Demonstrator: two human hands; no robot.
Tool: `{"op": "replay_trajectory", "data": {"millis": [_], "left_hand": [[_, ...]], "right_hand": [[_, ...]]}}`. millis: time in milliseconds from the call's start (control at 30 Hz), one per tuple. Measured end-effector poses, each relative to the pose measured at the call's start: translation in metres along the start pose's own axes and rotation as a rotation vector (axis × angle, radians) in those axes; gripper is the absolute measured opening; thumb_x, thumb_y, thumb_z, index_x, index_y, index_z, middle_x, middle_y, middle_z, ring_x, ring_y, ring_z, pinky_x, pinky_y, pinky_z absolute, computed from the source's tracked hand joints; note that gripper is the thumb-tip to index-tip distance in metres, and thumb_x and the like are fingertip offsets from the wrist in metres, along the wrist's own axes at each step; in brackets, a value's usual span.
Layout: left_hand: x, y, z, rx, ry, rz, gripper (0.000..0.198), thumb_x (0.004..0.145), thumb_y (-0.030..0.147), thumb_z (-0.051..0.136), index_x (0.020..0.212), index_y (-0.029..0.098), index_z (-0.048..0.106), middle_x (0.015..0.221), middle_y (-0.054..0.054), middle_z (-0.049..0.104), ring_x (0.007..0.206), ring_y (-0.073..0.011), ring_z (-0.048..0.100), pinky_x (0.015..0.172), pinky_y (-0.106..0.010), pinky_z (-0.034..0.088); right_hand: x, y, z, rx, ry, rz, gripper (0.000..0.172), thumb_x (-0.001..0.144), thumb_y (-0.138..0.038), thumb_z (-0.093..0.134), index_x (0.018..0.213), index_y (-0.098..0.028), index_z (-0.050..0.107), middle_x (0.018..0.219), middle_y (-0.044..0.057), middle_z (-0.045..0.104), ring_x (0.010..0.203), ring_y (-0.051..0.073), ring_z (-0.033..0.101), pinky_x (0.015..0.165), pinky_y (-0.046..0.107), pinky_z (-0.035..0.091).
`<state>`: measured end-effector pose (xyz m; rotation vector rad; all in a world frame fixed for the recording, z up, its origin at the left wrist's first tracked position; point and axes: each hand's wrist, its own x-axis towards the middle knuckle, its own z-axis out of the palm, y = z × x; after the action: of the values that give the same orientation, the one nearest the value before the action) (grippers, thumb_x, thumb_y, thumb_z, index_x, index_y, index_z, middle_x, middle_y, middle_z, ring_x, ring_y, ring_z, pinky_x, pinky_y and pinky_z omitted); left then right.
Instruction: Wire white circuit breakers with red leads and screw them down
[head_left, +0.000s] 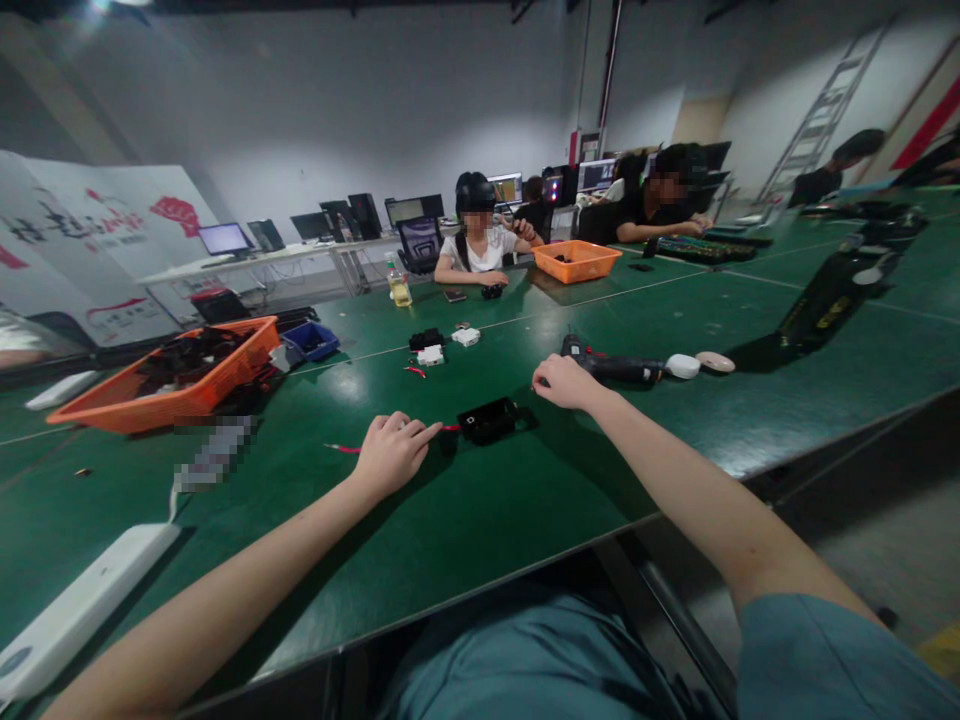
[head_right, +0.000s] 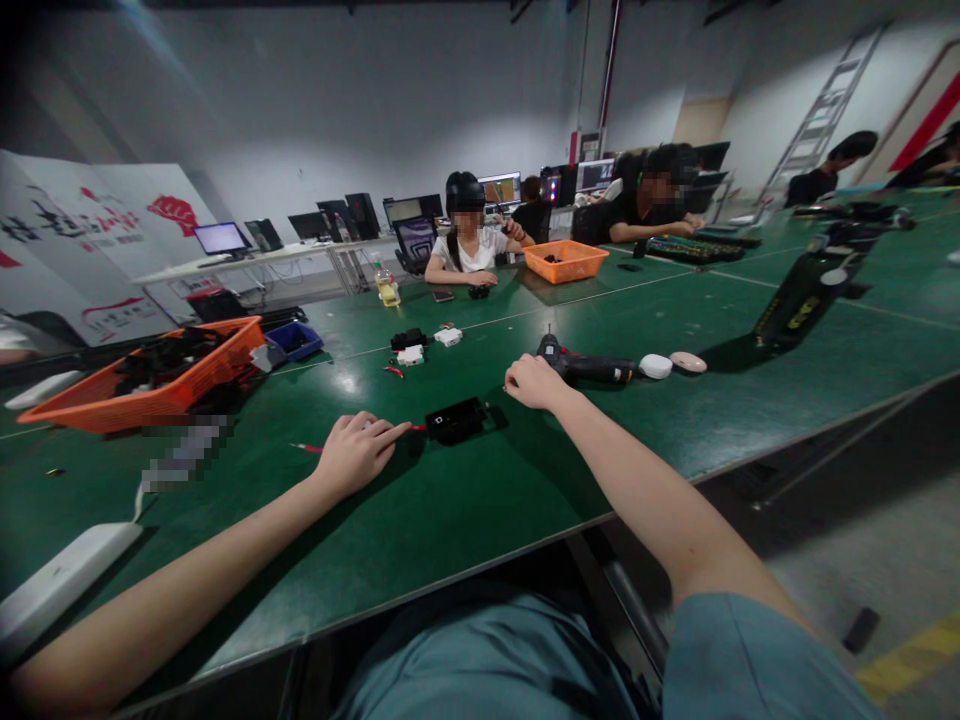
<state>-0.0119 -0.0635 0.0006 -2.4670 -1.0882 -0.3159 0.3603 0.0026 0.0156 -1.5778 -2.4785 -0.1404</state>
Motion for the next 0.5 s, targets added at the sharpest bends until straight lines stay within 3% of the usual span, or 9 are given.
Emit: {"op": "replay_trajectory", "data": {"millis": [500], "left_hand": [[-0.0006, -0.0008, 0.0003, 0.018, -0.001, 0.017, 0.039, 0.096, 0.027, 0.048, 0.133, 0.03, 0.061, 0.106, -0.007, 0.073, 0.097, -0.0276, 0.056, 0.077, -0.042, 0.036]], "right_hand": [[0.0021, 0.002, 0.0026, 0.018, 0.009, -0.007, 0.018, 0.089, -0.027, 0.058, 0.087, -0.019, 0.074, 0.097, 0.009, 0.072, 0.1, 0.025, 0.057, 0.087, 0.035, 0.04]]}}
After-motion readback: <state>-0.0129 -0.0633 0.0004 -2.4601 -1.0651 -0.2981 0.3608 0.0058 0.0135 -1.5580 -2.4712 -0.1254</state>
